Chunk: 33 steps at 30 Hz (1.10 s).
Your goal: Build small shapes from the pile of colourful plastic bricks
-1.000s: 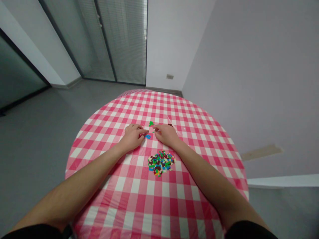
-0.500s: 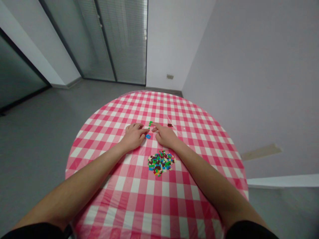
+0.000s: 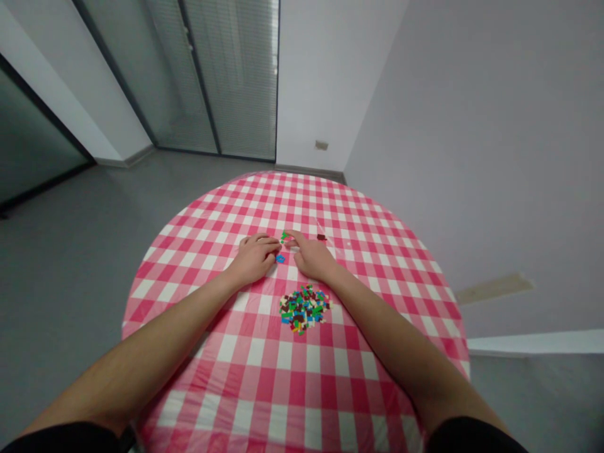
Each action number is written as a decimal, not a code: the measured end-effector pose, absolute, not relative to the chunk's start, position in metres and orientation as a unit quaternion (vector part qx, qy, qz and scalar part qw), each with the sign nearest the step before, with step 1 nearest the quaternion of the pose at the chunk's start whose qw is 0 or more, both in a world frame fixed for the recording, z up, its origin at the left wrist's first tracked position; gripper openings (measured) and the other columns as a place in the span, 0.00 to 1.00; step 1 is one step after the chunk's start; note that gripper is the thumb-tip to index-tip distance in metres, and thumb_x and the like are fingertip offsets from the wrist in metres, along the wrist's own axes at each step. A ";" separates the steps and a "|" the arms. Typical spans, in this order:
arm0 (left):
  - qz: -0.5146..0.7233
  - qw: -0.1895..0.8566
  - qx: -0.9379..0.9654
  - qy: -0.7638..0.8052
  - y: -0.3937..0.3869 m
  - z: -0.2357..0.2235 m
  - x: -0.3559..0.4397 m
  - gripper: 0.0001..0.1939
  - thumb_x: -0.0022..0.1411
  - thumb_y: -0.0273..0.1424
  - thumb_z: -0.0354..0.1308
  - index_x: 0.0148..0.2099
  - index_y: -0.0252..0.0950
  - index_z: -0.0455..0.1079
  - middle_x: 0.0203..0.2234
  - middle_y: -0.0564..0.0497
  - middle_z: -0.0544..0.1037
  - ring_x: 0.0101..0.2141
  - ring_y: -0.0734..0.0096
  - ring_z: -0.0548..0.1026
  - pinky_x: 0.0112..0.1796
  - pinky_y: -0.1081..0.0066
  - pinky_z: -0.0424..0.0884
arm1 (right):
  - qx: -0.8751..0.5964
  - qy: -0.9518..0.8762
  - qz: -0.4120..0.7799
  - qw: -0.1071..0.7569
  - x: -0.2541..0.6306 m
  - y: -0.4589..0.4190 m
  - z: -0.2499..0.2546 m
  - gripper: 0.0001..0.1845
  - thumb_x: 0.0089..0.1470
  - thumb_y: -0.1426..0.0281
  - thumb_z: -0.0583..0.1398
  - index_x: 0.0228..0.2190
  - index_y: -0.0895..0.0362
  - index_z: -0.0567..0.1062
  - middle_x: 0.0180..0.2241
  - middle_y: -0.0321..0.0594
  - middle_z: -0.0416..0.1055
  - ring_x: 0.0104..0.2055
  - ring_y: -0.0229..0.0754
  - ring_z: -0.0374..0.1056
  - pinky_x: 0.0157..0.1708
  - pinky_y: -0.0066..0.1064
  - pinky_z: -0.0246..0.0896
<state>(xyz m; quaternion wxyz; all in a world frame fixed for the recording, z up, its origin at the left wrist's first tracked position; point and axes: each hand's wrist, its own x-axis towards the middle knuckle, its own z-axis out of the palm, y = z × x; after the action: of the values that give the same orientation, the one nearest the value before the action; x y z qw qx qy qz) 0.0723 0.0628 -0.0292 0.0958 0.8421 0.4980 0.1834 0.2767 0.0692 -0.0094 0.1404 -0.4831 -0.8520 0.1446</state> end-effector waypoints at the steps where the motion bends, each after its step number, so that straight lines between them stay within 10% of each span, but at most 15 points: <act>1: 0.181 0.099 0.842 0.498 0.063 -0.030 0.072 0.21 0.65 0.30 0.45 0.54 0.44 0.74 0.56 0.52 0.74 0.58 0.55 0.65 0.56 0.49 0.57 | -0.479 -0.855 0.147 0.136 0.276 0.069 -0.010 0.37 0.56 0.77 0.53 0.65 0.54 0.52 0.55 0.42 0.72 0.51 0.49 0.72 0.49 0.40 0.66; 15: 0.148 0.136 0.859 0.472 0.063 -0.029 0.070 0.21 0.66 0.32 0.46 0.58 0.46 0.69 0.62 0.54 0.68 0.64 0.52 0.58 0.59 0.44 0.50 | -0.495 -0.849 0.149 0.109 0.276 0.072 -0.011 0.40 0.55 0.78 0.52 0.67 0.55 0.46 0.59 0.44 0.67 0.53 0.50 0.71 0.50 0.40 0.65; 26: 0.256 0.164 0.835 0.459 0.070 -0.031 0.068 0.16 0.61 0.26 0.47 0.44 0.39 0.76 0.45 0.52 0.79 0.49 0.63 0.73 0.55 0.59 0.63 | -0.487 -0.854 0.149 0.110 0.273 0.070 -0.013 0.41 0.55 0.79 0.52 0.67 0.51 0.48 0.59 0.43 0.68 0.49 0.50 0.72 0.48 0.40 0.66; 33: 0.286 0.177 0.824 0.456 0.065 -0.030 0.066 0.11 0.59 0.27 0.53 0.38 0.40 0.77 0.38 0.52 0.81 0.43 0.63 0.76 0.50 0.60 0.67 | -0.440 -0.869 0.192 0.120 0.292 0.075 0.012 0.17 0.55 0.76 0.57 0.46 0.58 0.78 0.46 0.45 0.78 0.46 0.44 0.73 0.47 0.33 0.64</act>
<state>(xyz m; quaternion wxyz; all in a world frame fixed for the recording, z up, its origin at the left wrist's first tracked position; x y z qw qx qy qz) 0.0662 0.0648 -0.0303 0.1767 0.8242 0.4557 0.2861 0.2915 0.0745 0.0116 0.1203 -0.4404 -0.8688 0.1918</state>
